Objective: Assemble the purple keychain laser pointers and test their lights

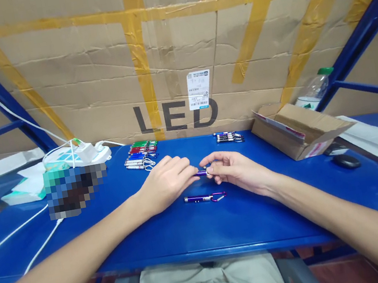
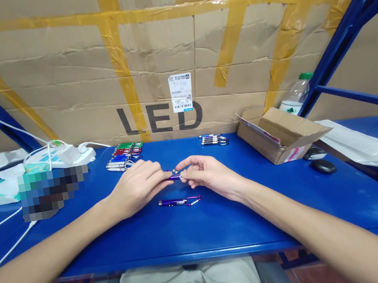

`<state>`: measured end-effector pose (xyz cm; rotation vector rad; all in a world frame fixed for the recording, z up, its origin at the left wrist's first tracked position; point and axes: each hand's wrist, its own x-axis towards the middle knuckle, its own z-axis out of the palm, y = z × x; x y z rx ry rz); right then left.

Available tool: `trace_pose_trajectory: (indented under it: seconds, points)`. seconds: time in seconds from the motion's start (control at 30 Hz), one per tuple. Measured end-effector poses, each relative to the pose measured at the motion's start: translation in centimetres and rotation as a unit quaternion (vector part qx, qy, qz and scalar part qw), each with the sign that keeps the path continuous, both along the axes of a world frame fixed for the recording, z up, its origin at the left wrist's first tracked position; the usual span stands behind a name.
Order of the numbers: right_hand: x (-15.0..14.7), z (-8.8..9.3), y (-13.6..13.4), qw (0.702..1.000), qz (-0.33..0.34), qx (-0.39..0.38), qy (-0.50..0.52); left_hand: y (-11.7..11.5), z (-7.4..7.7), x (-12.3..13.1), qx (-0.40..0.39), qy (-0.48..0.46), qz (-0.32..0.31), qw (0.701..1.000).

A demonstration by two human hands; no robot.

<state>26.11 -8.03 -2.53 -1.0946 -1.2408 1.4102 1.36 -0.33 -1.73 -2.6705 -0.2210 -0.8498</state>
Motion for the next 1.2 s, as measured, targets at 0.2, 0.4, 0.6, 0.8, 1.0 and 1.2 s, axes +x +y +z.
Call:
trace_pose_trajectory:
  seconds: [0.2,0.4,0.6,0.8,1.0,1.2]
  points:
    - [1.9,-0.1,0.6,0.891,-0.110,0.223,-0.381,0.5,-0.8,0.3,-0.283,-0.036,0.007,0.959]
    - [3.5,-0.5,0.9,0.768,-0.063,0.248,-0.588,0.2,-0.4,0.6,-0.429,-0.058,0.025,0.901]
    - [4.0,-1.0,1.0,0.774,-0.031,0.230,-0.589,0.5,-0.6,0.5,-0.416,-0.059,0.023,0.907]
    - [4.0,-0.7,1.1,0.862,0.011,0.150,-0.484,0.9,-1.3,0.3,-0.371,-0.031,0.015,0.928]
    - [3.6,-0.8,1.1,0.897,0.007,0.117,-0.426,0.9,-1.4,0.1,-0.364,-0.019,0.025,0.931]
    - [2.5,-0.7,1.1,0.952,0.009,0.111,-0.285,1.0,-1.6,-0.2,-0.329,0.007,0.043,0.943]
